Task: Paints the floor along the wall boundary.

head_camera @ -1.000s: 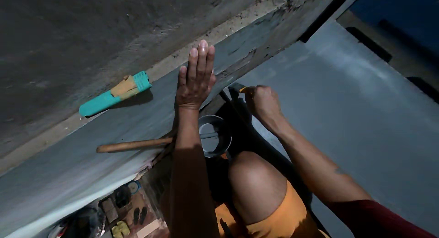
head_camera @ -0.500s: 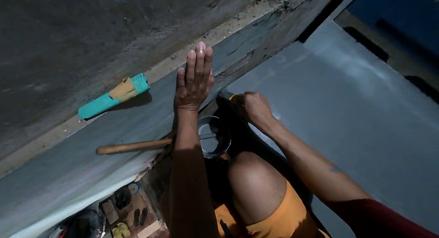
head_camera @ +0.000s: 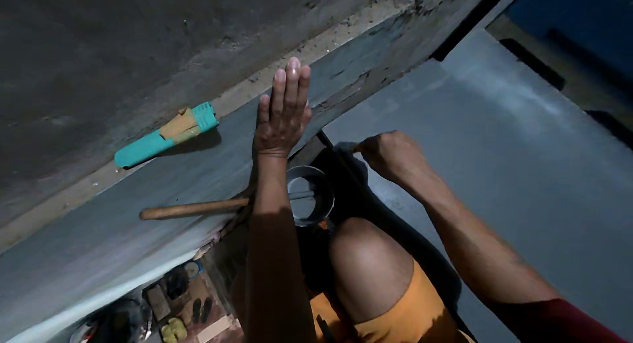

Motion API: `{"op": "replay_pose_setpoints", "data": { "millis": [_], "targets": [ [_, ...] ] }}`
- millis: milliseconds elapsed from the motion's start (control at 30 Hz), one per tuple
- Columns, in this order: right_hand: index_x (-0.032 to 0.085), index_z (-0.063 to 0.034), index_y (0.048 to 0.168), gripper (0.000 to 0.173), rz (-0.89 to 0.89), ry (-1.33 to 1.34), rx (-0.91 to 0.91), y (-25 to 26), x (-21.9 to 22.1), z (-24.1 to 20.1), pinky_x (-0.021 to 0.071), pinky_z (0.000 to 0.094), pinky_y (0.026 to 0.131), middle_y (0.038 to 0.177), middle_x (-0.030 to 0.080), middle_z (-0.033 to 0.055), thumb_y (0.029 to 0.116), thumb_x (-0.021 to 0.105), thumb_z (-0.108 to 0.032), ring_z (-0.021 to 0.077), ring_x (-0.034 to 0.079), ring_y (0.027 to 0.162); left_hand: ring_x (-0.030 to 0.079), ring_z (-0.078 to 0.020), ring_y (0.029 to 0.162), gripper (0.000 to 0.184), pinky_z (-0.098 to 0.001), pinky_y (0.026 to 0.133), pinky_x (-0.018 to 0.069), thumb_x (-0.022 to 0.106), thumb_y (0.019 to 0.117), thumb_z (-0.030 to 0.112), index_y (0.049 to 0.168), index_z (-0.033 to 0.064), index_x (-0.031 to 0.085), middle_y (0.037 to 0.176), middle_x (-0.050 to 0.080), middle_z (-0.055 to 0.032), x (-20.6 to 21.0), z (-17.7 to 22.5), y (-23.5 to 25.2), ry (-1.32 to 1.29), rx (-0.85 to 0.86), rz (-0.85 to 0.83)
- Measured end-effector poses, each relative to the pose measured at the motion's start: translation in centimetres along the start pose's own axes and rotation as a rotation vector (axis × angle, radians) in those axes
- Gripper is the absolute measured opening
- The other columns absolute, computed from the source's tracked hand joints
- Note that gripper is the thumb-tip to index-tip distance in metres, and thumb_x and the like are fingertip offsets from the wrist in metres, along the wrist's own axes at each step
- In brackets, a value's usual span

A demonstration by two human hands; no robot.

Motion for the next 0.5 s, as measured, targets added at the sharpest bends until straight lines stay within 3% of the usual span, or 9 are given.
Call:
{"op": "replay_pose_setpoints", "data": {
  "millis": [133,300,400,500],
  "targets": [
    [0.077,-0.0144,0.100,0.010,0.101,0.027,-0.054,0.4,1.3,0.0,0.0551,0.0592,0.062,0.089,0.070,0.0134,0.0972,0.068,-0.016,0.0368,0.069,0.079,0.003,-0.0232,0.159,0.066,-0.0482,0.125,-0.0001,0.043,0.1063,0.033,0.164,0.0093,0.021,0.173,0.012,-0.0080,-0.3,0.1,0.2,-0.027,-0.011,-0.003],
    [0.074,-0.0138,0.081,0.017,-0.090,-0.086,0.042,-0.1,0.3,0.4,0.0515,0.0599,0.055,0.075,0.069,0.0118,0.0948,0.070,-0.024,0.0358,0.069,0.070,0.001,-0.0237,0.159,0.067,-0.0488,0.125,-0.0019,0.043,0.1062,0.032,0.164,0.0083,0.020,0.173,0.010,-0.0088,-0.2,0.0,0.1,-0.009,-0.007,0.003],
    [0.077,-0.0151,0.089,0.011,-0.014,-0.047,0.037,-0.7,-1.3,0.0,0.0525,0.0612,0.057,0.080,0.071,0.0125,0.0955,0.069,-0.020,0.0367,0.069,0.073,0.000,-0.0234,0.160,0.066,-0.0492,0.125,-0.0027,0.042,0.1065,0.031,0.164,0.0084,0.020,0.173,0.011,-0.0087,-0.2,0.0,0.0,-0.006,0.001,0.001],
    [0.078,-0.0163,0.099,0.011,0.049,-0.022,-0.041,0.0,0.3,0.6,0.0547,0.0601,0.062,0.087,0.071,0.0128,0.0970,0.067,-0.016,0.0370,0.070,0.079,0.000,-0.0236,0.160,0.065,-0.0494,0.125,-0.0023,0.041,0.1073,0.032,0.164,0.0082,0.019,0.173,0.011,-0.0080,-0.3,0.1,0.1,-0.005,-0.004,-0.012]
  ]
}}
Point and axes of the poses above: each hand's wrist, its own y-axis towards the middle knuckle, its own x-axis out of the palm, z = x × y, the point moved 3 cm from there along y, towards the middle knuckle
